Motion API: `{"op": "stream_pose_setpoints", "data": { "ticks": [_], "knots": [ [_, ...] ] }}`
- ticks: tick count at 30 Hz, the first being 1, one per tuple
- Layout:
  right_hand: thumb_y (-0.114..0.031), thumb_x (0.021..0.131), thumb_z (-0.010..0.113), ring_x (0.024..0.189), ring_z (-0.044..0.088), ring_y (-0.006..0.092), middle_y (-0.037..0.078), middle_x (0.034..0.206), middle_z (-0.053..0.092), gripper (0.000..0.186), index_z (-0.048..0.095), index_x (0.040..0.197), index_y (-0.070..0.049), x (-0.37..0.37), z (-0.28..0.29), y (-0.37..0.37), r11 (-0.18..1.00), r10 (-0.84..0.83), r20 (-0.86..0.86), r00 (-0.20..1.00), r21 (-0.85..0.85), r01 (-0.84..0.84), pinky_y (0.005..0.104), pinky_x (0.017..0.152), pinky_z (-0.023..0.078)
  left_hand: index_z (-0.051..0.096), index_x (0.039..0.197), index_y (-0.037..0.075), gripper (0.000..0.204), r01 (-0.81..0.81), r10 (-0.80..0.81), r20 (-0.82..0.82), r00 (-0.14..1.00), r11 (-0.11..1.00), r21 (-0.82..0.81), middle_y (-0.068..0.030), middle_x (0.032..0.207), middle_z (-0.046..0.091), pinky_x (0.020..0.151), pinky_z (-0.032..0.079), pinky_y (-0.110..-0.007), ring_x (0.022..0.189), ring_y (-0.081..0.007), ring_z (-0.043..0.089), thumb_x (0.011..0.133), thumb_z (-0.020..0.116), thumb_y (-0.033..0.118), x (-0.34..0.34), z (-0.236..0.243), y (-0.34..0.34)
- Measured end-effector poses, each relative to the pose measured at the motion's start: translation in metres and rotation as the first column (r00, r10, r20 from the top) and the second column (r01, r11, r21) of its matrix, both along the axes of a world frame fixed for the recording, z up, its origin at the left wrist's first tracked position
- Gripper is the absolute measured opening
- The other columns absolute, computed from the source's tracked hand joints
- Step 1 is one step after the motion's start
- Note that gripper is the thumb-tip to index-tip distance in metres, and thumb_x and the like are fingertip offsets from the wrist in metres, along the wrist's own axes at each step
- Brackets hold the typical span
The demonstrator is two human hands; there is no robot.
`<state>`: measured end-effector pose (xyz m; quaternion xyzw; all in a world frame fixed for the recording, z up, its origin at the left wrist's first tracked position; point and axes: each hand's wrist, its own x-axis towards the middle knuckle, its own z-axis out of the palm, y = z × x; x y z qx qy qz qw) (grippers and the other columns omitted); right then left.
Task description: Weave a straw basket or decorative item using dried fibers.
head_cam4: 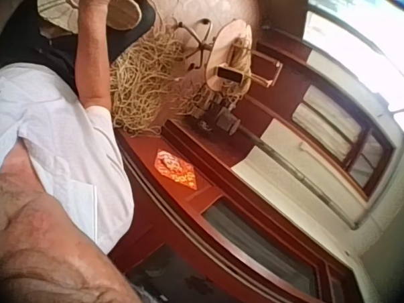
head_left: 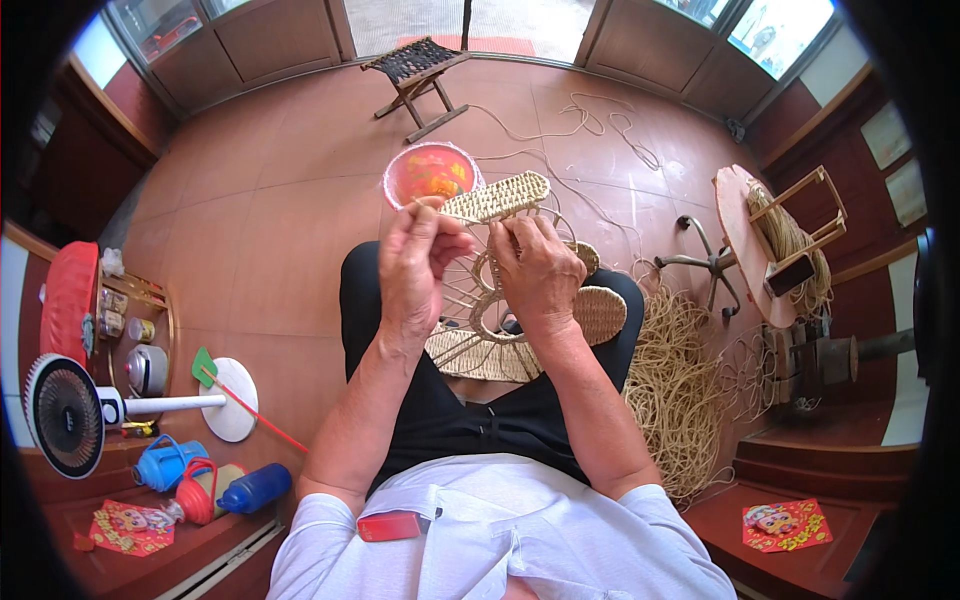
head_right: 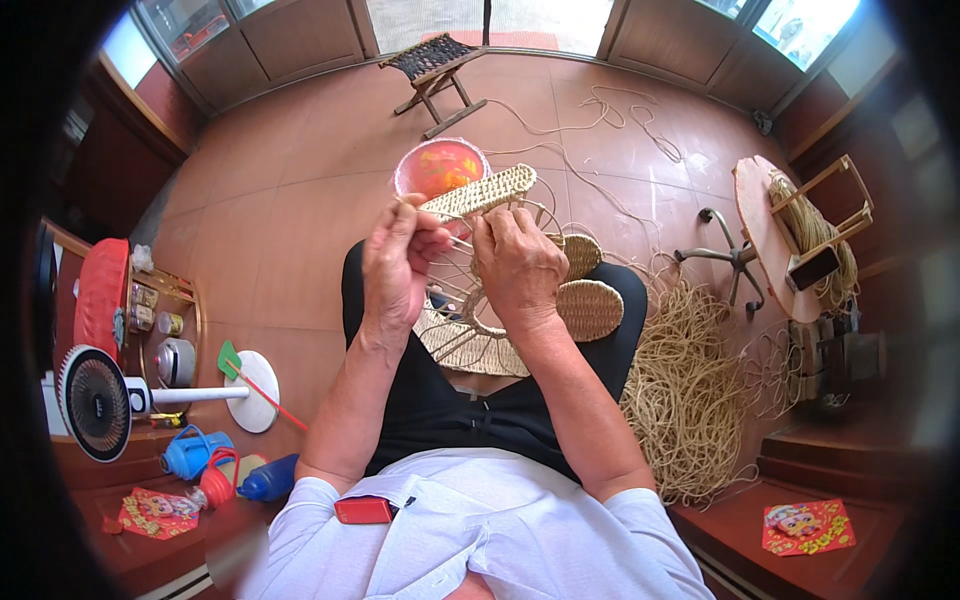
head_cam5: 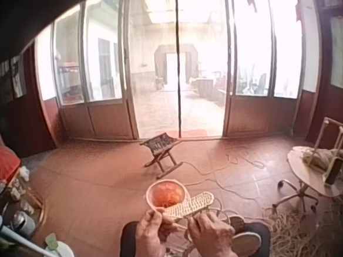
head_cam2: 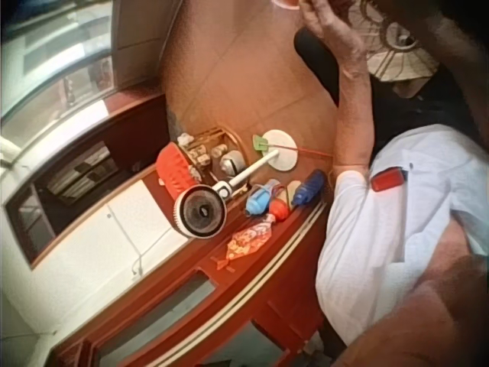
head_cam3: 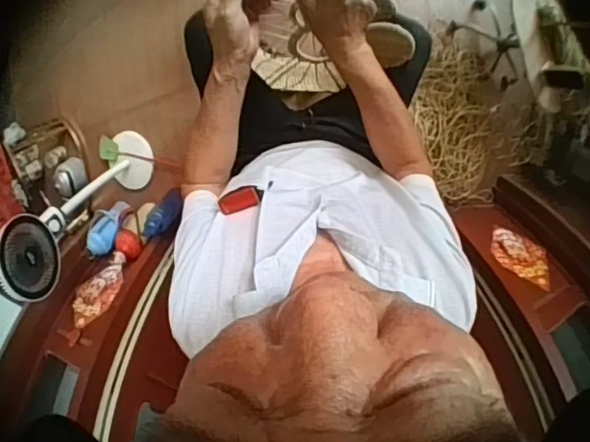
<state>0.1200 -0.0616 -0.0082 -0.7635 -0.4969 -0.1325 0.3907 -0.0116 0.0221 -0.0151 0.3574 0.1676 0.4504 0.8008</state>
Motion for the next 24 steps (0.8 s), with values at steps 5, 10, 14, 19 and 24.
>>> {"op": "stream_pose_setpoints", "data": {
  "ticks": [5, 10, 14, 19, 24],
  "knots": [
    [-0.025, 0.095, 0.077, 0.071, 0.072, 0.0295, 0.006, 0.085, 0.070, 0.017, 0.070, 0.088, -0.012, 0.002, -0.009, 0.005, 0.997, -0.013, -0.008, 1.000, 0.073, 0.014, 0.0419, 0.062, 0.055, 0.063, 0.126, -0.001, 0.021, -0.224, 0.498, -0.332, 0.801, 0.764, 0.605, -0.0064, 0.092, 0.070, 0.077, 0.057, -0.028, 0.081, -0.0129, 0.069, 0.113, 0.055, 0.015, -0.014, -0.008, -0.045],
    [-0.024, 0.095, 0.077, 0.069, 0.071, 0.0298, 0.007, 0.083, 0.068, 0.018, 0.067, 0.087, -0.012, -0.003, -0.003, 0.002, 0.996, 0.039, -0.049, 0.998, 0.086, -0.034, 0.0422, 0.060, 0.054, 0.060, 0.142, -0.006, 0.035, -0.003, 0.732, -0.315, 0.604, 0.397, 0.918, -0.0258, 0.133, 0.067, 0.109, 0.052, -0.047, 0.124, -0.0405, 0.066, 0.109, 0.052, 0.004, 0.009, -0.021, -0.051],
    [-0.025, 0.095, 0.076, 0.068, 0.071, 0.0300, 0.007, 0.082, 0.068, 0.018, 0.067, 0.086, -0.012, 0.000, -0.008, 0.003, 0.996, 0.012, -0.035, 0.999, 0.092, -0.009, 0.0422, 0.060, 0.054, 0.060, 0.145, -0.004, 0.036, 0.008, 0.698, -0.350, 0.625, 0.443, 0.897, -0.0260, 0.140, 0.066, 0.112, 0.051, -0.046, 0.131, -0.0417, 0.065, 0.111, 0.051, 0.007, 0.020, -0.030, -0.049],
    [-0.026, 0.098, 0.072, 0.068, 0.072, 0.0290, 0.008, 0.085, 0.067, 0.021, 0.065, 0.086, -0.009, 0.001, -0.004, -0.001, 0.996, 0.053, 0.018, 0.998, 0.071, -0.054, 0.0402, 0.060, 0.056, 0.057, 0.148, -0.004, 0.039, 0.039, 0.694, -0.367, 0.620, 0.440, 0.897, -0.0258, 0.141, 0.066, 0.110, 0.052, -0.046, 0.130, -0.0418, 0.065, 0.111, 0.050, 0.006, 0.021, -0.026, -0.054],
    [-0.025, 0.098, 0.071, 0.069, 0.072, 0.0289, 0.008, 0.087, 0.067, 0.020, 0.065, 0.089, -0.008, 0.004, -0.005, -0.002, 0.994, 0.083, -0.001, 0.997, 0.073, -0.083, 0.0401, 0.062, 0.057, 0.058, 0.147, 0.000, 0.037, 0.010, 0.672, -0.353, 0.651, 0.458, 0.889, -0.0260, 0.130, 0.071, 0.100, 0.057, -0.046, 0.120, -0.0417, 0.071, 0.111, 0.050, 0.005, 0.022, -0.028, -0.046]
  ]
}}
